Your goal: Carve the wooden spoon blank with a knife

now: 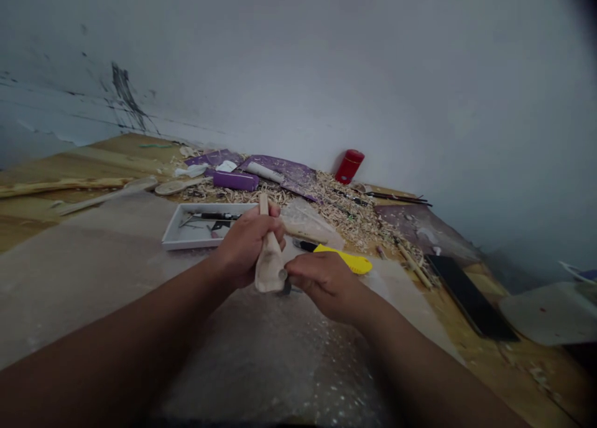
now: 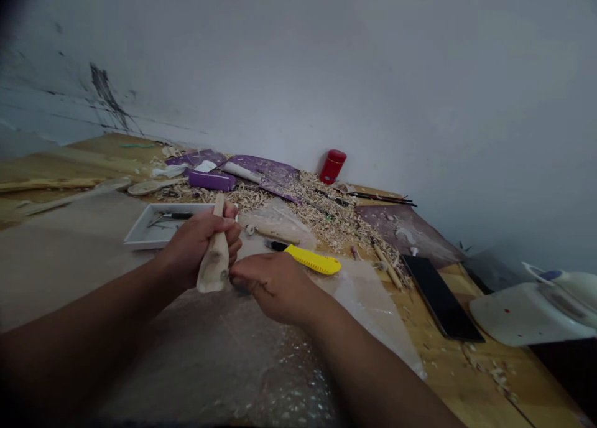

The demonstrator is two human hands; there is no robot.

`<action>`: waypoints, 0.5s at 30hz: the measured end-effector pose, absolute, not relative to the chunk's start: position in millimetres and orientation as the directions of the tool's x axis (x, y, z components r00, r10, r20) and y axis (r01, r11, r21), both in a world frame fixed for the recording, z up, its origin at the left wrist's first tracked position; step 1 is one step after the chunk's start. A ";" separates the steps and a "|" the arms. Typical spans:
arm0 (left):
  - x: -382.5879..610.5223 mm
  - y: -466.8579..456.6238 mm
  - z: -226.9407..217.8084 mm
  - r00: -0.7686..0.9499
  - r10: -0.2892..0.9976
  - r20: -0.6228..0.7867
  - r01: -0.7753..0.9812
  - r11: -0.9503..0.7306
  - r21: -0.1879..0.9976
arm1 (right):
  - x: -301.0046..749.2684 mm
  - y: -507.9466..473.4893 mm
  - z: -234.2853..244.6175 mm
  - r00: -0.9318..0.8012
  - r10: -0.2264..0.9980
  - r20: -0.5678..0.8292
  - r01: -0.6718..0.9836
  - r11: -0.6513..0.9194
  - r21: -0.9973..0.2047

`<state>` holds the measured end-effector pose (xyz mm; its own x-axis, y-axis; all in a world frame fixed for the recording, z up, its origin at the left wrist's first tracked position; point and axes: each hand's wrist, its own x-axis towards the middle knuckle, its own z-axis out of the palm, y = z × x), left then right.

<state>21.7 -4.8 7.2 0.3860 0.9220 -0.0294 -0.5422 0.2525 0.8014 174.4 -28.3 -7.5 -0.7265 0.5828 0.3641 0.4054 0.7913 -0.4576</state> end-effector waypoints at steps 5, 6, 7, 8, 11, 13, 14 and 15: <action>21.4 -5.1 8.7 0.396 0.917 -0.042 -0.549 0.273 0.790 | 173.1 -27.6 -9.0 -0.693 0.605 0.393 0.406 0.777 -0.480; 21.0 -4.9 9.0 0.385 0.922 -0.044 -0.556 0.270 0.786 | 172.9 -28.2 -9.3 -0.700 0.597 0.391 0.403 0.783 -0.474; 20.7 -4.7 9.2 0.374 0.926 -0.048 -0.563 0.267 0.782 | 172.7 -28.9 -9.4 -0.711 0.587 0.387 0.399 0.790 -0.466; 20.5 -4.3 9.3 0.359 0.932 -0.052 -0.571 0.263 0.778 | 172.6 -29.5 -9.2 -0.721 0.577 0.384 0.393 0.797 -0.458; 20.9 -3.6 8.6 0.345 0.936 -0.065 -0.577 0.266 0.772 | 172.5 -29.8 -7.1 -0.706 0.589 0.394 0.409 0.793 -0.451; 21.6 -3.3 8.1 0.348 0.935 -0.064 -0.575 0.267 0.773 | 172.6 -29.2 -5.3 -0.676 0.621 0.396 0.446 0.773 -0.451; 21.7 -2.9 8.2 0.346 0.936 -0.063 -0.575 0.264 0.775 | 172.4 -29.4 -4.7 -0.667 0.632 0.396 0.461 0.766 -0.448; 21.4 -2.0 8.6 0.333 0.941 -0.065 -0.577 0.258 0.775 | 171.9 -30.2 -4.5 -0.668 0.633 0.391 0.467 0.766 -0.442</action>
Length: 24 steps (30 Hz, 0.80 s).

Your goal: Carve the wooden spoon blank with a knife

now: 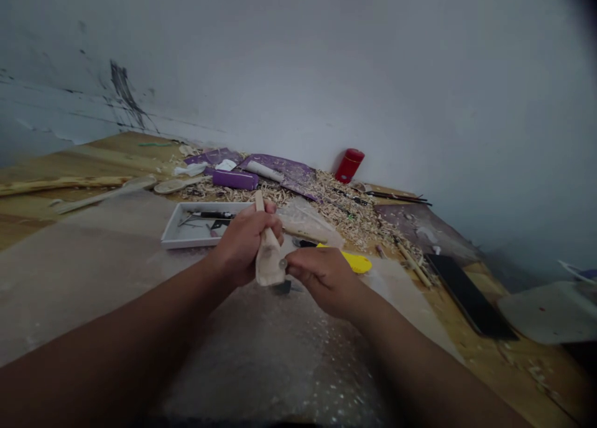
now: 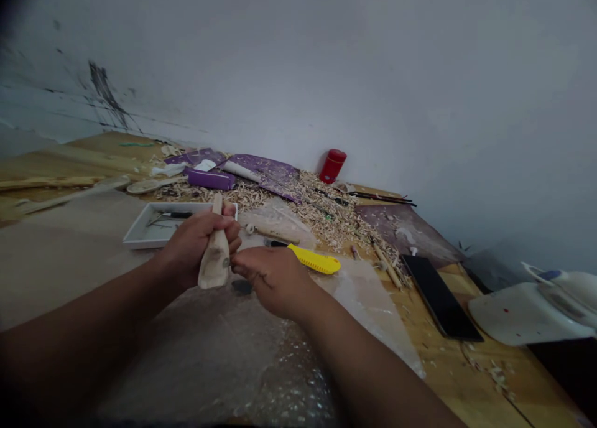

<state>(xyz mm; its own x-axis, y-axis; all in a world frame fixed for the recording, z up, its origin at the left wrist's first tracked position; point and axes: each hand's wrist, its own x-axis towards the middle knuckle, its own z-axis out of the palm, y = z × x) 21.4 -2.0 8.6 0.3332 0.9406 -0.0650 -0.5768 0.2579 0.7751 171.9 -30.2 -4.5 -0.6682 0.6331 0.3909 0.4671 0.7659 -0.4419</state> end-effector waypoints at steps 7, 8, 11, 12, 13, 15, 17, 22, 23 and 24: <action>12.0 12.7 10.5 0.043 0.999 -0.007 -0.621 0.033 0.783 | 163.0 -41.5 -10.8 -0.834 0.467 0.295 0.317 0.842 -0.437; 11.2 13.7 9.5 0.023 1.000 0.021 -0.607 -0.003 0.795 | 163.3 -40.9 -12.0 -0.823 0.470 0.318 0.304 0.838 -0.452; 10.7 13.6 5.5 -0.033 0.996 0.081 -0.569 -0.085 0.818 | 168.0 -35.3 -14.8 -0.748 0.529 0.402 0.333 0.822 -0.462; 11.1 13.0 4.5 -0.047 0.995 0.090 -0.559 -0.100 0.823 | 169.9 -33.3 -15.4 -0.717 0.556 0.420 0.357 0.811 -0.463; 11.6 12.4 3.8 -0.055 0.994 0.095 -0.551 -0.109 0.827 | 171.7 -31.6 -15.9 -0.688 0.583 0.432 0.383 0.797 -0.467; 12.8 11.1 3.7 -0.068 0.993 0.097 -0.535 -0.119 0.836 | 173.6 -29.5 -16.6 -0.635 0.626 0.453 0.423 0.772 -0.474; 14.1 10.0 4.6 -0.085 0.993 0.085 -0.514 -0.116 0.850 | 173.6 -28.6 -17.5 -0.597 0.648 0.474 0.449 0.759 -0.473; 17.2 6.3 4.2 -0.066 0.994 0.083 -0.453 -0.104 0.885 | 172.2 -26.4 -18.9 -0.571 0.670 0.474 0.497 0.742 -0.451; 18.0 5.4 3.1 -0.051 0.995 0.088 -0.436 -0.101 0.894 | 172.6 -25.7 -18.7 -0.575 0.674 0.465 0.510 0.739 -0.440; 18.7 4.6 1.7 -0.033 0.995 0.092 -0.414 -0.097 0.905 | 173.3 -24.8 -18.3 -0.581 0.676 0.453 0.524 0.737 -0.427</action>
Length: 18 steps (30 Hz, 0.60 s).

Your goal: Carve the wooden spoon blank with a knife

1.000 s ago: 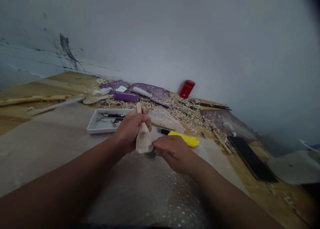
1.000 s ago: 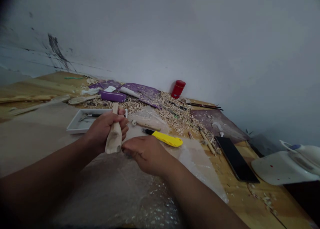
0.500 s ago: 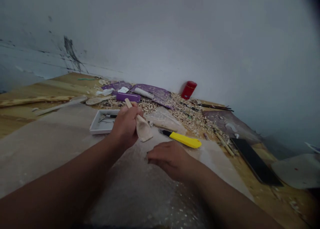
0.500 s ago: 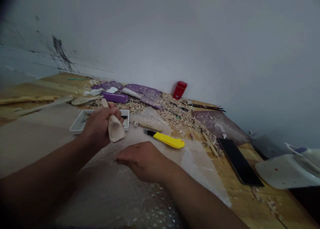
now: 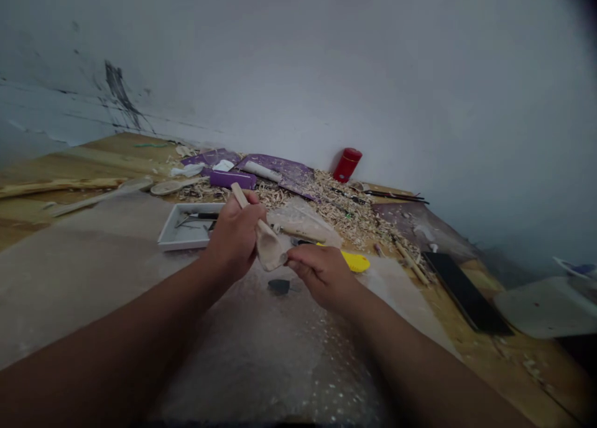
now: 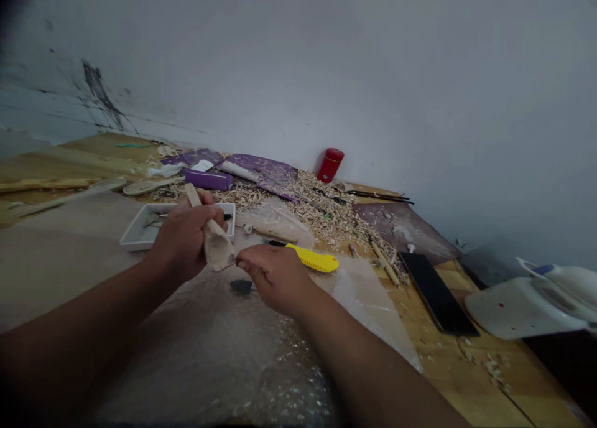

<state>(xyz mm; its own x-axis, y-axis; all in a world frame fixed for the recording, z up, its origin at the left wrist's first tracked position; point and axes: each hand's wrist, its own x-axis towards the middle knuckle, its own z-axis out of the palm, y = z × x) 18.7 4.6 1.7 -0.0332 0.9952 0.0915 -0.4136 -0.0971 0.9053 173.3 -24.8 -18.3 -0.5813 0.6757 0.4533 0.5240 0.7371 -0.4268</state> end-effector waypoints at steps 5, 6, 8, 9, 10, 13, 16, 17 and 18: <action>20.6 5.0 -4.0 0.015 0.991 0.130 -0.258 -0.121 0.958 | 178.4 -21.6 -15.9 -0.631 0.669 0.392 0.605 0.741 -0.290; 20.6 6.0 -4.1 -0.014 0.992 0.129 -0.236 -0.129 0.963 | 179.2 -21.4 -15.4 -0.642 0.669 0.374 0.622 0.740 -0.257; 20.2 8.3 -3.9 -0.048 0.994 0.101 -0.196 -0.109 0.975 | 180.4 -21.3 -14.1 -0.662 0.670 0.337 0.642 0.738 -0.207; 20.0 9.4 -4.0 -0.030 0.996 0.080 -0.162 -0.084 0.983 | 180.9 -21.4 -13.3 -0.671 0.667 0.323 0.644 0.740 -0.192; 19.8 10.2 -4.6 -0.006 0.998 0.061 -0.124 -0.062 0.990 | 181.3 -21.4 -12.5 -0.679 0.664 0.314 0.642 0.744 -0.184; 19.1 11.4 -9.3 0.127 0.992 0.025 0.011 -0.027 1.000 | 182.7 -20.9 -10.5 -0.692 0.650 0.313 0.631 0.756 -0.173; 18.7 11.1 -15.3 0.241 0.971 0.010 0.117 -0.039 0.992 | 183.4 -20.2 -9.4 -0.690 0.636 0.347 0.620 0.766 -0.171; 18.8 10.7 -16.5 0.254 0.967 0.007 0.131 -0.042 0.990 | 183.2 -20.2 -9.1 -0.686 0.628 0.367 0.612 0.771 -0.175; 19.2 10.2 -17.0 0.258 0.966 -0.001 0.143 -0.037 0.989 | 182.9 -20.3 -8.6 -0.682 0.618 0.392 0.602 0.778 -0.179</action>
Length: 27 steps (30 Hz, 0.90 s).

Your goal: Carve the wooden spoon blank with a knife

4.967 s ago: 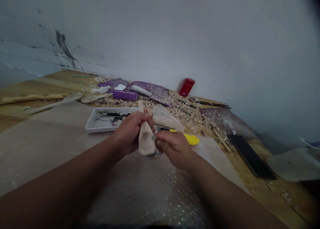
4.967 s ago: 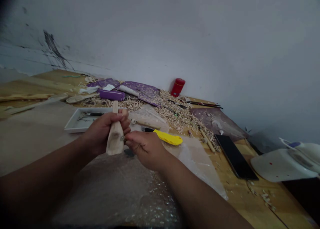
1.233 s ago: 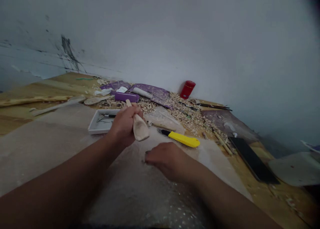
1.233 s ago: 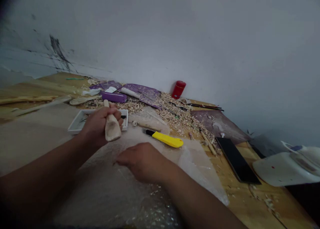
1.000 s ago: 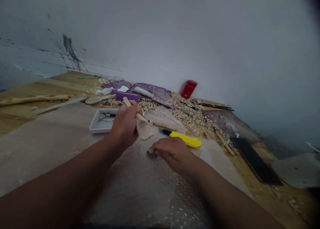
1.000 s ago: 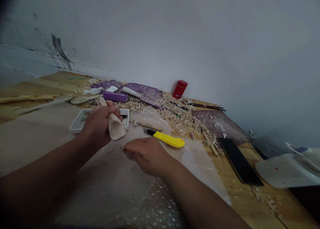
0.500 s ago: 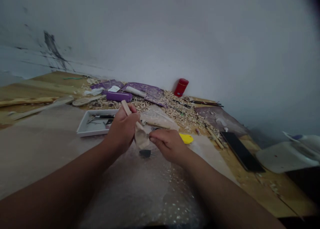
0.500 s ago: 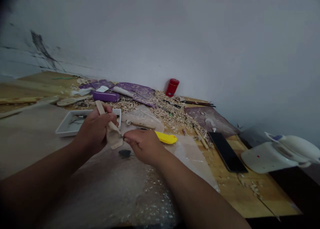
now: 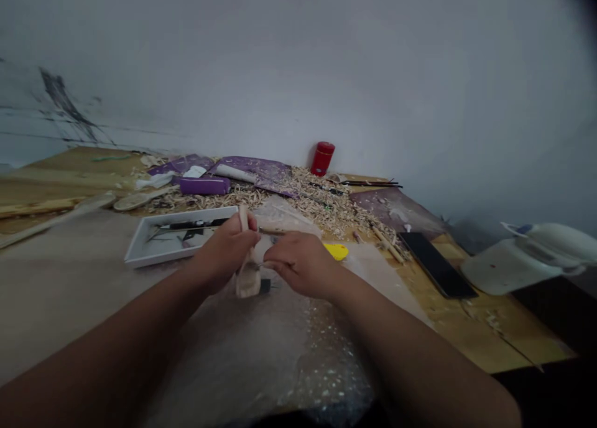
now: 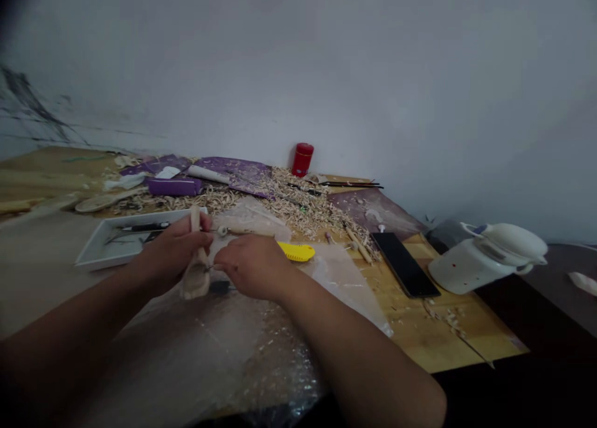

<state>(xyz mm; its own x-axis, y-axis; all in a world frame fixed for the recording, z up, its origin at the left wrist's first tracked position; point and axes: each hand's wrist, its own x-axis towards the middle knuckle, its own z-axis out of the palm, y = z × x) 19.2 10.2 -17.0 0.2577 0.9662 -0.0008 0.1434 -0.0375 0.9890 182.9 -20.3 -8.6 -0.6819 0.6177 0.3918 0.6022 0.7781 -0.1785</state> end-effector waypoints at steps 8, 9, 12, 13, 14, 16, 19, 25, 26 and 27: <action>29.6 -0.9 -12.2 0.386 0.918 -0.095 0.046 0.084 0.995 | 179.6 -22.4 -3.7 -0.600 0.579 0.552 0.551 0.800 -0.239; 30.3 -2.3 -11.8 0.413 0.905 -0.104 0.022 0.104 0.994 | 180.6 -21.8 -3.7 -0.590 0.587 0.554 0.548 0.795 -0.260; 29.1 -3.1 -10.4 0.430 0.890 -0.152 -0.065 0.199 0.978 | 185.2 -18.8 -4.8 -0.569 0.613 0.549 0.494 0.788 -0.368; 27.7 -2.2 -9.9 0.424 0.891 -0.165 -0.104 0.228 0.968 | 186.6 -17.9 -5.6 -0.558 0.625 0.546 0.464 0.781 -0.418; 25.9 -1.1 -9.4 0.421 0.890 -0.173 -0.139 0.252 0.958 | 187.5 -17.2 -6.5 -0.545 0.638 0.545 0.432 0.770 -0.469; 22.7 1.0 -8.6 0.436 0.882 -0.181 -0.185 0.285 0.941 | 187.9 -16.7 -8.6 -0.514 0.660 0.548 0.373 0.747 -0.551; 21.0 0.7 -7.5 0.477 0.857 -0.194 -0.211 0.326 0.922 | 185.6 -18.2 -10.7 -0.482 0.666 0.569 0.331 0.740 -0.586; 24.4 -9.2 -3.4 0.616 0.752 -0.237 -0.151 0.407 0.901 | 183.5 -22.5 -4.5 -0.537 0.636 0.554 0.362 0.767 -0.530; 24.6 -10.0 -3.2 0.628 0.742 -0.236 -0.147 0.411 0.900 | 183.8 -22.6 -3.2 -0.573 0.615 0.542 0.348 0.781 -0.519; 24.4 -10.2 -3.2 0.635 0.736 -0.235 -0.151 0.416 0.897 | 184.2 -22.5 -2.3 -0.603 0.595 0.531 0.337 0.793 -0.507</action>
<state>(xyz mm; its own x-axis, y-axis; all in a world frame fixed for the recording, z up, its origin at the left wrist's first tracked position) 24.4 -10.2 -3.2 0.6348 0.7362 -0.2346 -0.1514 0.4162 0.8966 184.2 -22.5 -2.3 -0.6031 0.5954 0.5308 0.3365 0.7933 -0.5074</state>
